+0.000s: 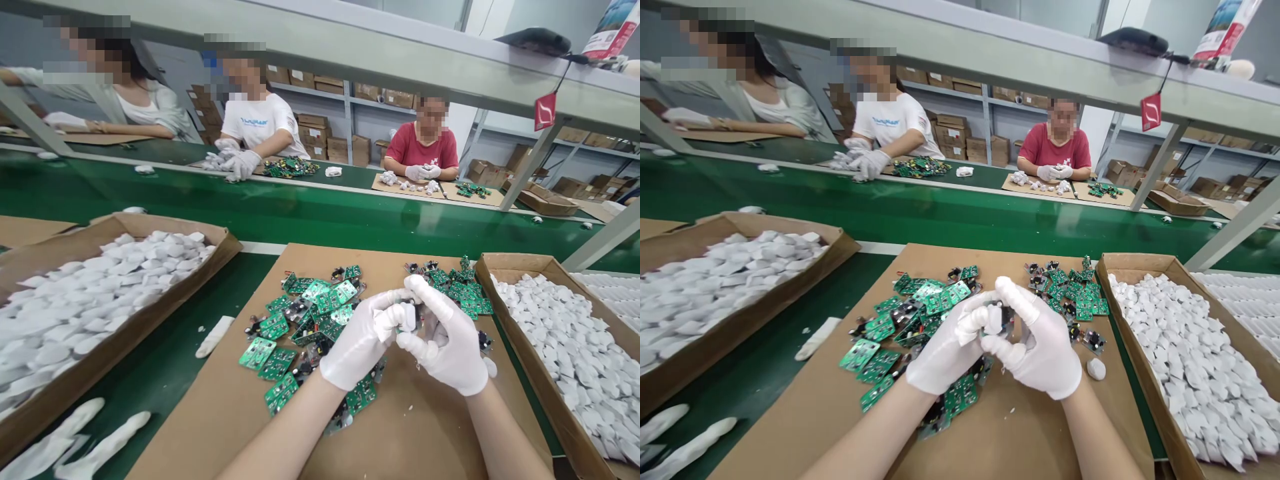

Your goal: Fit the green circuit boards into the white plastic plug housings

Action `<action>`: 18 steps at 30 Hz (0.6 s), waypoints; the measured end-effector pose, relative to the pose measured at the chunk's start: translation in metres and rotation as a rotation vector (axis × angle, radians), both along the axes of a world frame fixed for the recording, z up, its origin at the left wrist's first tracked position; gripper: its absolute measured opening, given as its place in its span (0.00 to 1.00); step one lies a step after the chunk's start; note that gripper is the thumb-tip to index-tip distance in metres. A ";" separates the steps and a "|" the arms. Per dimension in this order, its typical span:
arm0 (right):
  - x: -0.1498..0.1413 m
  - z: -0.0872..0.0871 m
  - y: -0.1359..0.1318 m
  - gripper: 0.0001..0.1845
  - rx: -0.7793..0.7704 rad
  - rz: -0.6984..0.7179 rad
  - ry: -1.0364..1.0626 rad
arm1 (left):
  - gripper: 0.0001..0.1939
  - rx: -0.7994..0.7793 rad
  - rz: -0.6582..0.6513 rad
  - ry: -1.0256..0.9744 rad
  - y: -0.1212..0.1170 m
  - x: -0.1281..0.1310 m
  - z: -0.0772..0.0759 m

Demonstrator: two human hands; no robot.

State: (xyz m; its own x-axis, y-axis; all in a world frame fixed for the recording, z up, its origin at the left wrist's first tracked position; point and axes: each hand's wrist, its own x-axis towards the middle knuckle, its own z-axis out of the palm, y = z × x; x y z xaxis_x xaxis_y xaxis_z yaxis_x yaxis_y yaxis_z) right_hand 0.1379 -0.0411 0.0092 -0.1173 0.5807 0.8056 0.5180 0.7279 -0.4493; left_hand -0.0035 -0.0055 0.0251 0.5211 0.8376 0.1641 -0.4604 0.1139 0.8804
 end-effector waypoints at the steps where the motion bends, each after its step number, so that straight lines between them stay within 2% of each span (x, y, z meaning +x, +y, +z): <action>1: 0.000 -0.001 0.001 0.34 0.026 -0.026 -0.022 | 0.16 0.025 0.014 0.025 0.000 0.000 0.000; 5: 0.001 -0.003 0.003 0.37 0.083 -0.070 -0.066 | 0.19 0.030 0.010 0.023 0.000 -0.001 -0.003; 11: 0.003 -0.004 0.002 0.34 0.118 -0.105 -0.147 | 0.26 0.090 0.026 -0.069 0.001 0.001 -0.004; 16: 0.001 -0.002 0.002 0.31 0.106 -0.110 -0.106 | 0.25 0.122 0.155 0.093 0.001 0.000 -0.004; 18: 0.000 -0.002 0.002 0.29 0.096 -0.077 -0.040 | 0.24 0.141 0.142 0.111 0.001 0.000 -0.004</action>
